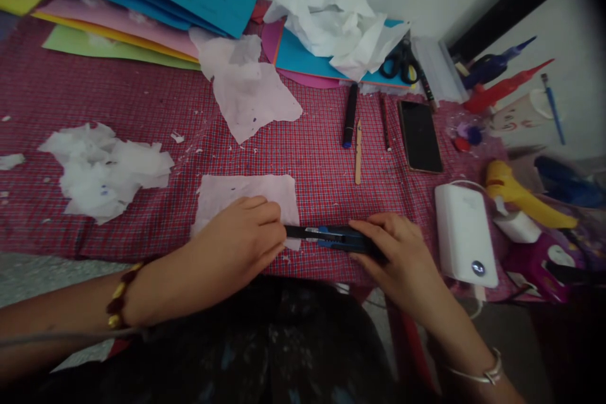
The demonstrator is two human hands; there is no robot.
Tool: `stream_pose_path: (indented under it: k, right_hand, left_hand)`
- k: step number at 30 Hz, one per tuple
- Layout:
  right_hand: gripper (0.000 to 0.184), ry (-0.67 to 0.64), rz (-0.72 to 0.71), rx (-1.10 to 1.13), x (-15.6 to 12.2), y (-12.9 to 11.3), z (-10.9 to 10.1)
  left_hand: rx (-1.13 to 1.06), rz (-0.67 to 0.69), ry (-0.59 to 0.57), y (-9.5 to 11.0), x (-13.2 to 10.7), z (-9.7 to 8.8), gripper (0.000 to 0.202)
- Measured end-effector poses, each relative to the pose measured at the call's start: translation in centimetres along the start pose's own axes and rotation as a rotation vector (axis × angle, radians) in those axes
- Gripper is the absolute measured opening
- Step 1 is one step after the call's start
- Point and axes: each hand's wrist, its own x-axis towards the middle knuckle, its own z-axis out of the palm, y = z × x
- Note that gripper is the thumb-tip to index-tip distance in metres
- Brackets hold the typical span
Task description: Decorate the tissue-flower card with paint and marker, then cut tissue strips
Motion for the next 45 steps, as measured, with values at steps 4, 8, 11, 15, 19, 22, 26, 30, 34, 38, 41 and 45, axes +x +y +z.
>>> stream_pose_path:
  k: [4, 8, 11, 15, 19, 22, 26, 30, 34, 38, 41, 45]
  right_hand:
    - [0.037, -0.023, 0.003, 0.017, 0.0, 0.0, 0.1]
    - [0.037, -0.041, 0.007, 0.036, 0.1, -0.1, 0.0]
    - [0.038, -0.051, 0.005, 0.045, 0.1, -0.1, -0.1]
    - [0.039, -0.056, 0.009, 0.05, 0.1, -0.1, -0.1]
    - [0.041, -0.057, 0.012, 0.075, 0.2, 0.0, -0.2]
    - [0.04, -0.051, 0.011, 0.078, 0.2, 0.0, -0.3]
    - [0.04, -0.046, 0.026, 0.081, -0.2, -0.3, -0.1]
    - [0.041, -0.033, 0.047, 0.06, -1.6, -0.6, 0.4]
    - [0.043, -0.029, 0.068, 0.048, -3.3, -0.9, 0.6]
    - [0.043, -0.057, 0.095, 0.06, -3.9, -1.1, 0.4]
    - [0.042, -0.025, 0.103, 0.051, -3.7, -1.1, 0.3]
    - [0.041, 0.007, 0.114, 0.046, -3.1, -1.0, 0.4]
  left_hand:
    - [0.131, -0.07, -0.003, -0.5, 0.6, -0.3, 0.019]
    - [0.303, -0.064, 0.045, -0.9, 1.2, -0.7, 0.022]
    - [0.22, 0.027, 0.054, -1.1, 2.0, -0.6, 0.025]
    - [0.168, 0.127, -0.004, -1.9, 3.5, 0.2, 0.044]
    - [0.228, 0.151, -0.029, -3.1, 4.6, 1.1, 0.047]
    - [0.247, 0.151, -0.034, -4.1, 4.8, 1.5, 0.047]
    - [0.198, 0.145, -0.047, -4.9, 4.4, 1.8, 0.05]
    - [0.156, 0.129, -0.054, -5.1, 4.2, 1.8, 0.051]
    - [0.165, 0.135, -0.057, -5.1, 4.2, 1.8, 0.052]
    - [0.159, 0.134, -0.047, -5.0, 4.2, 1.7, 0.051]
    - [0.139, 0.129, -0.04, -5.2, 4.2, 1.7, 0.05]
    - [0.103, 0.133, 0.001, -5.6, 4.1, 1.8, 0.049]
